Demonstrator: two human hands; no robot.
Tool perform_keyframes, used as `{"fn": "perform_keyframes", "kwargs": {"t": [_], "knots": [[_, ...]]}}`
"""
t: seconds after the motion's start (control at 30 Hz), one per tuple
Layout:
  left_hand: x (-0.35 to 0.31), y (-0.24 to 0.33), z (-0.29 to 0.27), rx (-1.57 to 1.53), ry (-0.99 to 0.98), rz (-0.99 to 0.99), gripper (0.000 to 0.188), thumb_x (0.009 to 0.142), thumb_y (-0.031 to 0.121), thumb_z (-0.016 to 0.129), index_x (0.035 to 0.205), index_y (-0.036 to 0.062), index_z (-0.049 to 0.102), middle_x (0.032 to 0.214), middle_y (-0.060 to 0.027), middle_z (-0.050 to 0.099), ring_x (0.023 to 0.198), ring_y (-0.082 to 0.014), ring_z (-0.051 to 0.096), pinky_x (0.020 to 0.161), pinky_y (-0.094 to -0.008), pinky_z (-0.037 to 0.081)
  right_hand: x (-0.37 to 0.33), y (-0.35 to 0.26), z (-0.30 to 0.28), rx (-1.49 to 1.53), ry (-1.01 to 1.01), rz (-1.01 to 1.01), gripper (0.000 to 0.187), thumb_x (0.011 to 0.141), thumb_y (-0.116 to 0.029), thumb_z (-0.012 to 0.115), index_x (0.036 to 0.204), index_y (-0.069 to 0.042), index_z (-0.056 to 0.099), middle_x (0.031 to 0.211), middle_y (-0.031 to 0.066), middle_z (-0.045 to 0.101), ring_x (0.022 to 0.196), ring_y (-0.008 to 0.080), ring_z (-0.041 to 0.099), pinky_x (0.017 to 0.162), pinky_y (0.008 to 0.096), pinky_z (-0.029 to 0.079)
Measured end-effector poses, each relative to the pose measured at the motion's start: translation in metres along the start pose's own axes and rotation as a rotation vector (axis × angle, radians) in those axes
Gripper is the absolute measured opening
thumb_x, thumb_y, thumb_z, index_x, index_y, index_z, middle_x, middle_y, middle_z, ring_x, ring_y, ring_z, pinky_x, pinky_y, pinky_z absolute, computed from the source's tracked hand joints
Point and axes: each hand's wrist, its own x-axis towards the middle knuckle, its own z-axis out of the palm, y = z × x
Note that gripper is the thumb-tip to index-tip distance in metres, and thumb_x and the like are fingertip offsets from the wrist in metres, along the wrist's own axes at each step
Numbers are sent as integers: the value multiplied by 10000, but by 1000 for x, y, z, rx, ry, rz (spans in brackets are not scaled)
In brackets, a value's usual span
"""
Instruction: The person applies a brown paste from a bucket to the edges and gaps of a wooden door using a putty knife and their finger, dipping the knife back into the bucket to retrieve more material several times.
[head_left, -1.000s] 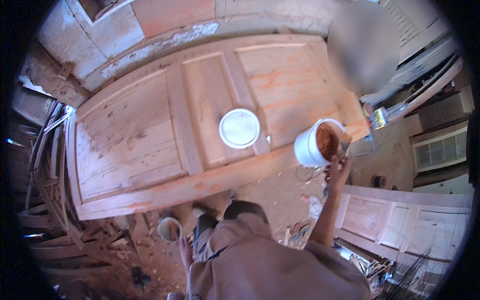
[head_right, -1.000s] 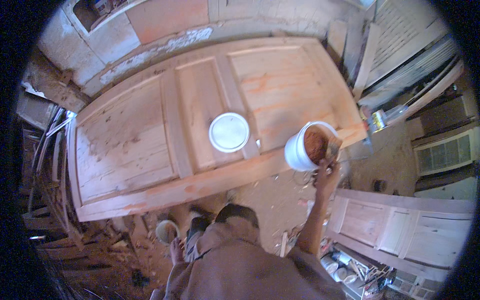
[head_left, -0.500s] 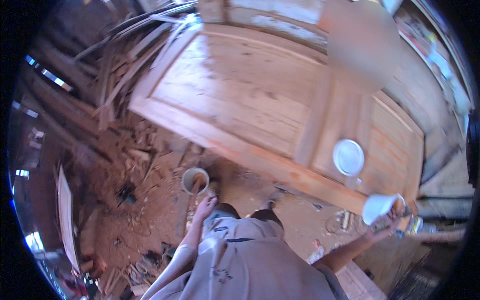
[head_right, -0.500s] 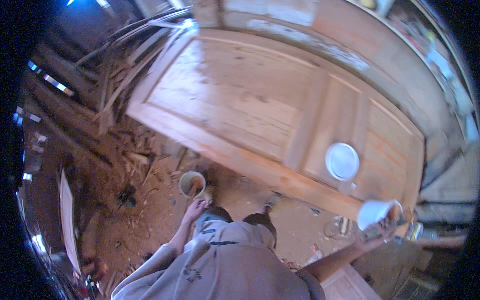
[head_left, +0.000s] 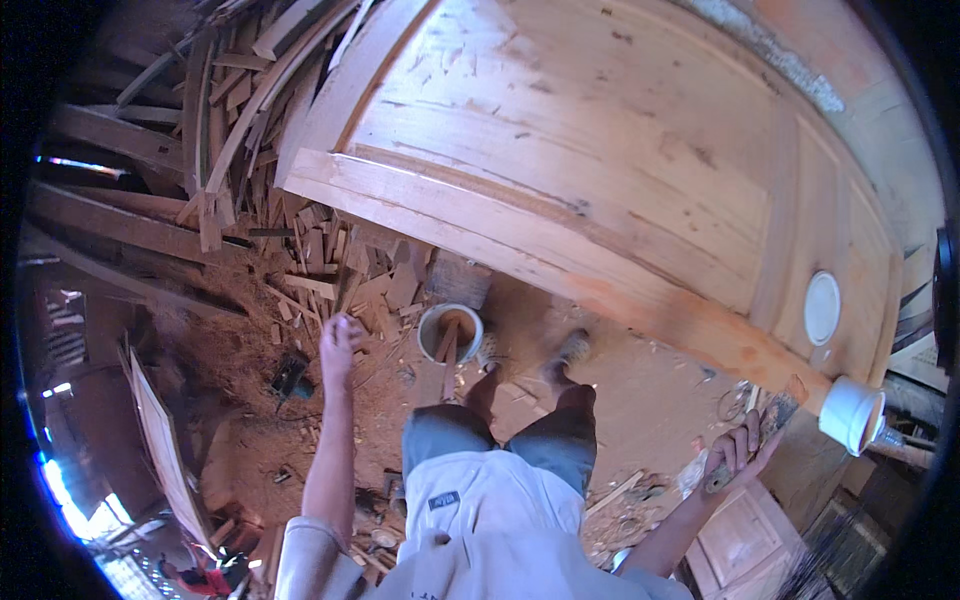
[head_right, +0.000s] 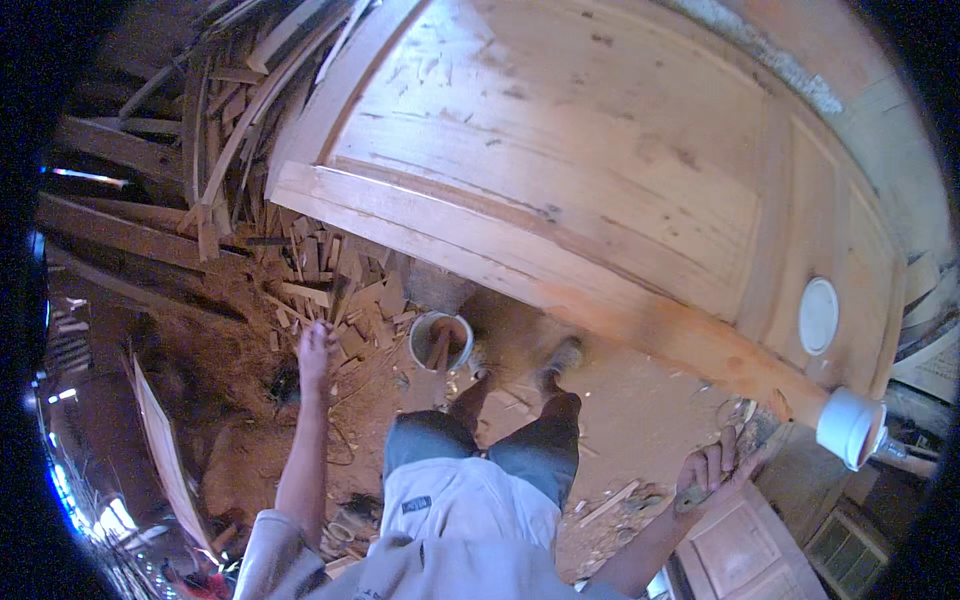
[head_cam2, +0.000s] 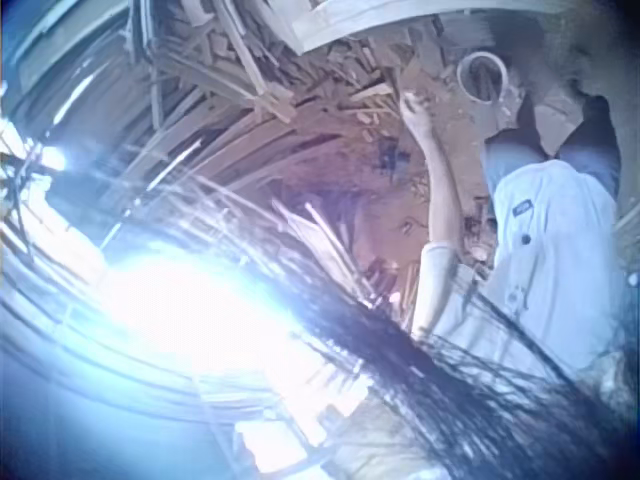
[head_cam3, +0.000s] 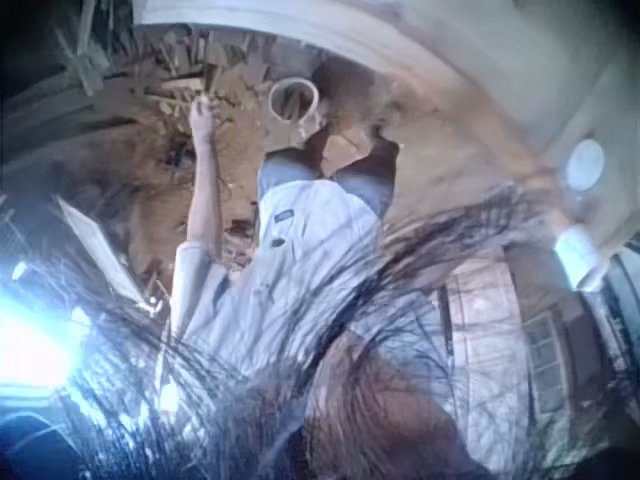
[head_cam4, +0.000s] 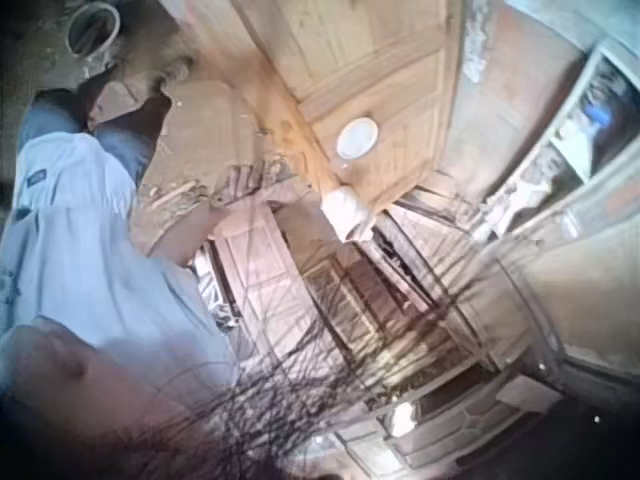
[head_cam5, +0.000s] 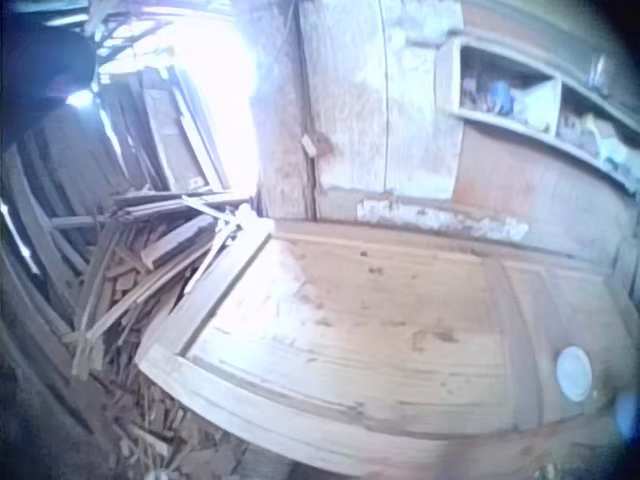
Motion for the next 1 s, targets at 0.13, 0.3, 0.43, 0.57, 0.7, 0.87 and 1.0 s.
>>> {"fn": "perform_keyframes", "kwargs": {"t": [0.13,0.3,0.43,0.57,0.7,0.87,1.0], "knots": [[103,45,-24,20,281,75,331,995,313,474,1099,3,527,931,-37,552,782,-101,527,680,-247,443,25,99,6,59,1,145,426,1006,-388,390,1120,20,436,712,62,430,445,120,429,365,256,366],[177,104,43,407,522,526,434,982,303,498,1218,-62,476,1164,-180,514,1045,-253,514,926,-363,420,30,146,-32,-14,145,159,458,988,-395,402,1194,7,483,713,71,458,447,165,446,348,290,375],[201,112,82,420,503,744,374,988,242,489,1192,-71,490,1166,-195,538,1093,-273,529,980,-372,406,39,170,-60,5,122,273,545,993,-352,369,1354,54,314,713,76,442,522,173,470,441,324,408],[221,118,85,271,494,732,401,992,240,486,1233,-78,445,1219,-175,511,1152,-244,499,1007,-352,387,53,189,-52,-78,-3,344,502,987,-364,375,1277,45,360,722,79,448,514,181,470,434,330,408],[240,126,69,321,515,655,422,991,294,470,1199,-72,460,1188,-196,515,1107,-263,507,973,-372,395,66,191,-46,-152,-107,393,469,980,-377,382,1200,37,407,732,83,453,507,188,469,426,335,408],[293,110,19,546,385,670,447,950,344,519,1066,-87,547,1031,-201,586,985,-302,553,932,-408,414,61,186,-49,-84,-26,440,430,965,-410,409,1098,-5,459,754,87,484,448,182,467,384,331,391],[333,112,11,813,430,705,604,946,414,515,1107,-168,545,1084,-331,591,1025,-429,563,938,-452,416,43,204,-24,-175,500,404,424,955,-477,434,984,-55,462,662,45,456,378,148,436,342,304,354]]}}
